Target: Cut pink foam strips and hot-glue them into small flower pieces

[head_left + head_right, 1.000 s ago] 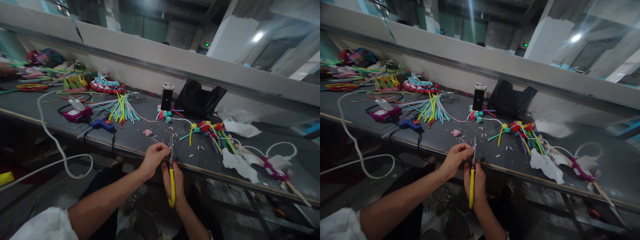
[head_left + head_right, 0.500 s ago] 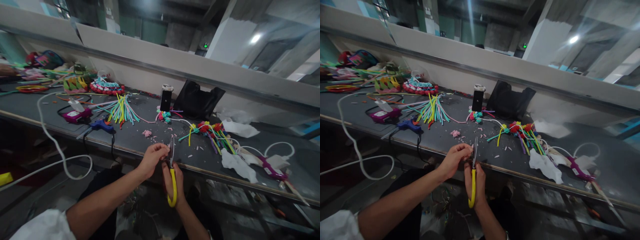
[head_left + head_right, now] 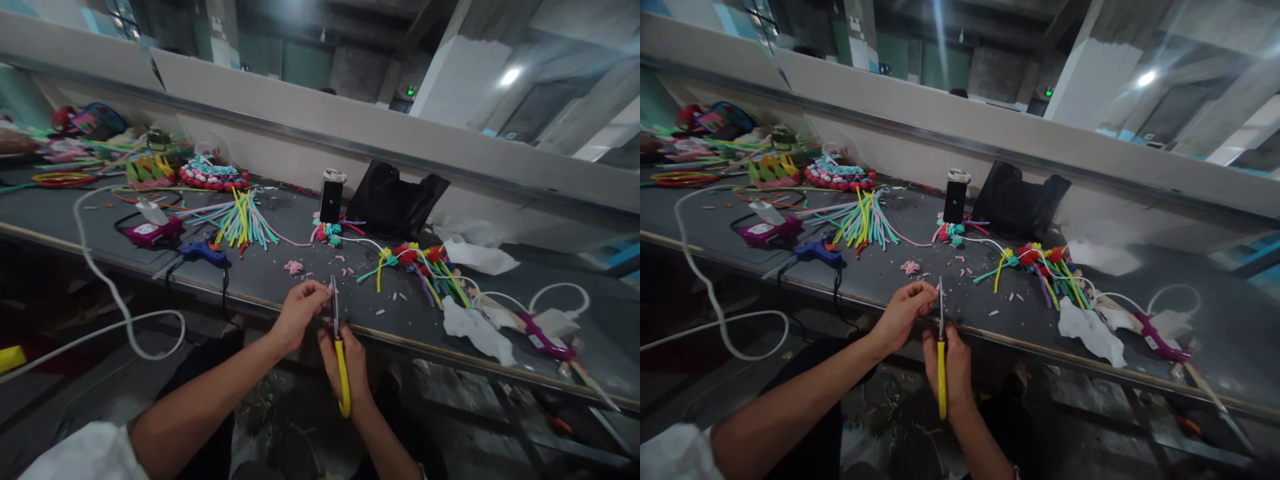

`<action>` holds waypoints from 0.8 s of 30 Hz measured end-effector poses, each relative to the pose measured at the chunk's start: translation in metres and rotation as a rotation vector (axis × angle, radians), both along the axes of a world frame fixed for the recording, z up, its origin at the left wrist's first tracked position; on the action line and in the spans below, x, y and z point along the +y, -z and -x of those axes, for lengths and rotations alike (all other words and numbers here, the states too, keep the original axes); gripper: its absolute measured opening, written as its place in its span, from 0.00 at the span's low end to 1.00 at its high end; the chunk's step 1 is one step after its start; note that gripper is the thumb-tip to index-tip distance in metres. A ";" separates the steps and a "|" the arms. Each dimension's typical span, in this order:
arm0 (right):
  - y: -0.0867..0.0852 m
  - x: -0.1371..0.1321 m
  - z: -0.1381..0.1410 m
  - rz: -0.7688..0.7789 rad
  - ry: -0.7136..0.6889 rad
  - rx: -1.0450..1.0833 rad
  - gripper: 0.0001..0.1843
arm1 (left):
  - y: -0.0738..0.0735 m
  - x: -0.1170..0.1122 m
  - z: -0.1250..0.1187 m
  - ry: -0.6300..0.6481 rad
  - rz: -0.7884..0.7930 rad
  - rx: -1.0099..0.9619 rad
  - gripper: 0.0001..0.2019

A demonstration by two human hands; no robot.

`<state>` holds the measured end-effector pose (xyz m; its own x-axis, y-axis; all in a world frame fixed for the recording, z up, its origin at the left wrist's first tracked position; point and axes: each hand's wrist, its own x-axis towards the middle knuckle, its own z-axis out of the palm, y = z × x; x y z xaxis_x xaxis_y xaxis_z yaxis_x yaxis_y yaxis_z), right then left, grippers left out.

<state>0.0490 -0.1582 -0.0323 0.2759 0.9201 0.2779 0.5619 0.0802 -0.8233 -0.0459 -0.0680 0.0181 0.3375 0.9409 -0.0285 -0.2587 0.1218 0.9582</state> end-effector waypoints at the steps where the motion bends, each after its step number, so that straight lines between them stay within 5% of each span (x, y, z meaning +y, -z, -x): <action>1: 0.000 0.000 0.000 0.006 0.004 -0.009 0.10 | 0.000 0.000 0.000 -0.005 -0.001 0.005 0.08; 24: 0.001 -0.001 0.006 -0.015 0.074 -0.055 0.14 | -0.006 -0.005 -0.001 0.003 0.016 0.007 0.12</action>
<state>0.0429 -0.1589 -0.0331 0.3268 0.8934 0.3081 0.6110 0.0490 -0.7901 -0.0451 -0.0731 0.0239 0.3399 0.9393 -0.0464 -0.2515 0.1383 0.9579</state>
